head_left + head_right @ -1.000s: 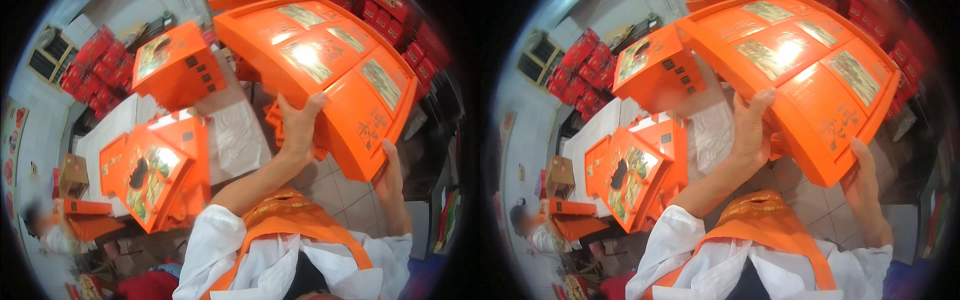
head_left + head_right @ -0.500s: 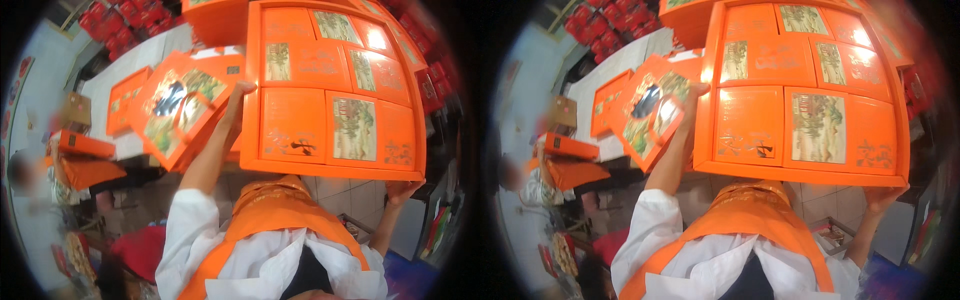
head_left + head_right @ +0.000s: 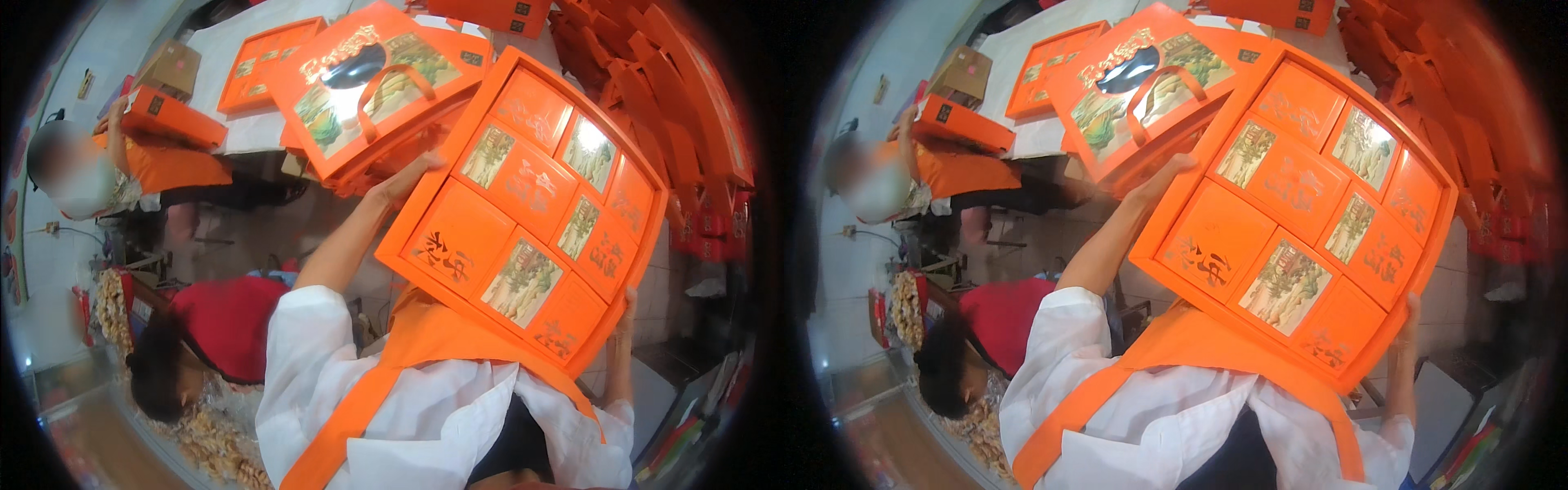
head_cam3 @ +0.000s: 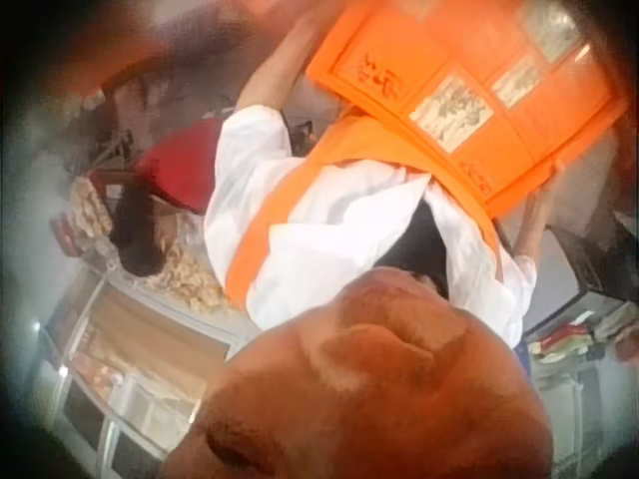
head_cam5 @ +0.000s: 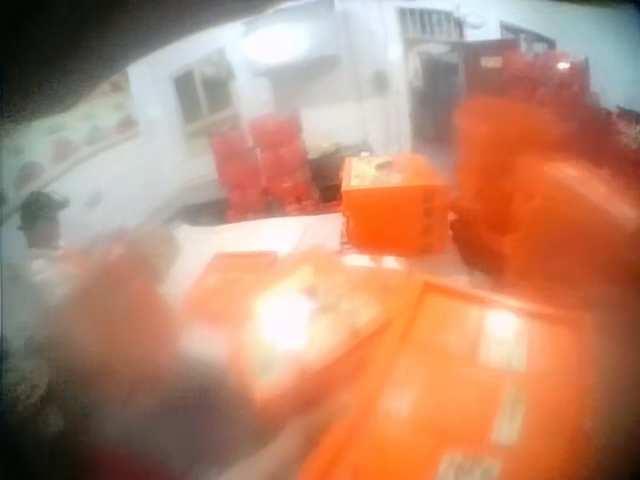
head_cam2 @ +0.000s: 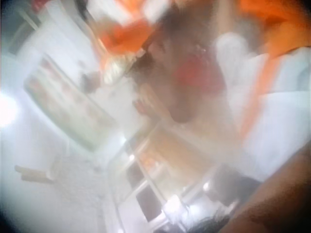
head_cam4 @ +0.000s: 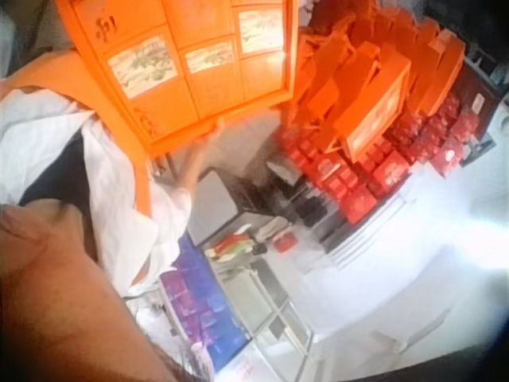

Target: The person assembles orange cardboard gift boxes by folding the flaps and inserting inner trays. They repeatedly pick up flat box components, fold them into shape, and place the finished boxes on a stack.

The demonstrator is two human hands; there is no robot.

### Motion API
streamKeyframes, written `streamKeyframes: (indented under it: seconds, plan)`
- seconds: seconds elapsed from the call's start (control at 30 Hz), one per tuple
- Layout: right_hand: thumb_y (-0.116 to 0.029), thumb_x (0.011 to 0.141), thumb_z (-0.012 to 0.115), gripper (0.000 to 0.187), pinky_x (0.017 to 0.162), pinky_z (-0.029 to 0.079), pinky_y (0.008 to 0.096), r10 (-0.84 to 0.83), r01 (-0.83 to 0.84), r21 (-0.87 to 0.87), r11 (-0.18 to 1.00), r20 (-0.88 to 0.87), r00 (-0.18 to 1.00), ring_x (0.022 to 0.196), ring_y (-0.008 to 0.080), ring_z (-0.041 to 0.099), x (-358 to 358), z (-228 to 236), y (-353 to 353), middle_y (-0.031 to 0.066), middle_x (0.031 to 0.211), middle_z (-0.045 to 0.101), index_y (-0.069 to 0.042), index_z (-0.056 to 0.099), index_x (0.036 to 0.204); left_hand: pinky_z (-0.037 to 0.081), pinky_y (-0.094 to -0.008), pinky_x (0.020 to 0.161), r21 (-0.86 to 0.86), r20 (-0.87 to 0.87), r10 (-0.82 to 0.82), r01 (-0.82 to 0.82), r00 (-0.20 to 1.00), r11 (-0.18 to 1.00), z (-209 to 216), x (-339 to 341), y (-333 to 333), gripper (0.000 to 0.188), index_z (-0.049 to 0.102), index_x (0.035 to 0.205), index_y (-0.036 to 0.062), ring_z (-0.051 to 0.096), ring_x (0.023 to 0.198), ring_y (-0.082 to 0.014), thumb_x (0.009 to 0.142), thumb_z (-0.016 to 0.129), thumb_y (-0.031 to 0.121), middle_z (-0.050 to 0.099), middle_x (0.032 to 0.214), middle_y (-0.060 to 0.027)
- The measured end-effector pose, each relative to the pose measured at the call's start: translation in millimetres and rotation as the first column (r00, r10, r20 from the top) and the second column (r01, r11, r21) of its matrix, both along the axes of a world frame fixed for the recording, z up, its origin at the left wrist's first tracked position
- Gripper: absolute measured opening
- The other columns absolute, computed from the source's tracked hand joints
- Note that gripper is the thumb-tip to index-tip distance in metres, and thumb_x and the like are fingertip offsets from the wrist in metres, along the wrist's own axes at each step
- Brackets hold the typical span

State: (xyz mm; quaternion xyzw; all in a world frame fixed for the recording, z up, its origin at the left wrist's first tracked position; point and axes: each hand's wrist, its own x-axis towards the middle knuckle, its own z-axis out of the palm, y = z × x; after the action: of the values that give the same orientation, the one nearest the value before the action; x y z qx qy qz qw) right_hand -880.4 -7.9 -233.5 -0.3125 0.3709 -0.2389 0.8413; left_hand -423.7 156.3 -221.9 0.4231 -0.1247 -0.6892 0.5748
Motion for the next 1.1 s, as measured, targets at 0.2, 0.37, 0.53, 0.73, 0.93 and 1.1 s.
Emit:
streamKeyframes:
  seconds: [0.2, 0.37, 0.53, 0.73, 0.93, 1.1]
  plan:
    - [-0.032, 0.077, 0.059, 0.053, 0.076, 0.052, 0.0342, -0.011, 0.016, 0.053, 0.998, -0.087, 0.996, 0.093, 0.0228, 0.058, 3.3, 23.0, 16.8, 0.0134, 0.110, 0.054, 0.000, 0.045, 0.117, 0.038, -0.0375, 0.092, -0.042, 0.995, 0.009, -0.332, -0.100, 0.942, -48.4, 62.3, 11.4, 0.071, 0.037, 0.126, 0.0003, 0.046, 0.112, -0.0294, 0.074, 0.064, 0.040, 0.046, 0.122, -0.0184]
    - [-0.030, 0.075, 0.060, 0.050, 0.075, 0.051, 0.0342, -0.078, 0.098, 0.216, 0.972, -0.102, 0.992, 0.092, 0.0227, 0.058, 7.0, 8.9, 16.4, 0.0125, 0.106, 0.056, 0.000, 0.047, 0.114, 0.030, -0.0470, 0.097, 0.346, 0.651, -0.571, -0.474, -0.499, 0.809, -59.2, 108.6, 50.9, 0.075, 0.030, 0.132, 0.0070, 0.035, 0.119, -0.0360, 0.070, 0.068, 0.024, 0.031, 0.135, -0.0170]
    - [-0.029, 0.074, 0.061, 0.049, 0.079, 0.049, 0.0368, -0.066, 0.082, 0.194, 0.977, -0.086, 0.994, 0.093, 0.0228, 0.058, 5.9, -17.2, 8.8, 0.0119, 0.104, 0.058, 0.000, 0.050, 0.110, 0.034, -0.0476, 0.093, 0.178, 0.475, -0.517, -0.498, -0.712, 0.849, -96.6, 128.2, 63.3, 0.074, 0.033, 0.131, 0.0089, 0.037, 0.117, -0.0368, 0.066, 0.066, 0.013, 0.035, 0.134, -0.0133]
    - [-0.029, 0.073, 0.062, 0.051, 0.079, 0.050, 0.0366, -0.054, 0.059, 0.219, 0.974, -0.026, 0.998, 0.093, 0.0236, 0.058, 4.0, -28.4, 0.7, 0.0123, 0.106, 0.056, 0.001, 0.048, 0.112, 0.041, -0.0459, 0.084, 0.151, 0.535, -0.429, -0.418, -0.727, 0.896, -15.1, 92.1, 29.7, 0.068, 0.036, 0.129, 0.0085, 0.042, 0.109, -0.0337, 0.066, 0.064, 0.010, 0.041, 0.127, -0.0117]
    - [-0.027, 0.074, 0.061, 0.054, 0.080, 0.050, 0.0358, -0.113, 0.100, 0.264, 0.959, 0.033, 0.993, 0.096, 0.0241, 0.057, 16.4, -13.4, 15.4, 0.0124, 0.110, 0.054, 0.000, 0.043, 0.117, 0.041, -0.0497, 0.081, 0.126, 0.563, -0.391, -0.392, -0.728, 0.911, -2.6, 72.9, 37.5, 0.064, 0.037, 0.128, 0.0083, 0.042, 0.109, -0.0335, 0.069, 0.062, 0.009, 0.042, 0.124, -0.0119]
    - [-0.027, 0.075, 0.061, 0.056, 0.085, 0.047, 0.0373, -0.191, 0.171, 0.247, 0.954, 0.061, 0.980, 0.102, 0.0244, 0.054, 22.0, -19.3, 36.2, 0.0124, 0.114, 0.052, 0.000, 0.041, 0.120, 0.038, -0.0556, 0.082, 0.095, 0.608, -0.296, -0.302, -0.737, 0.948, 1.4, 60.7, 47.0, 0.059, 0.038, 0.128, 0.0115, 0.039, 0.113, -0.0344, 0.072, 0.057, 0.005, 0.041, 0.127, -0.0110]
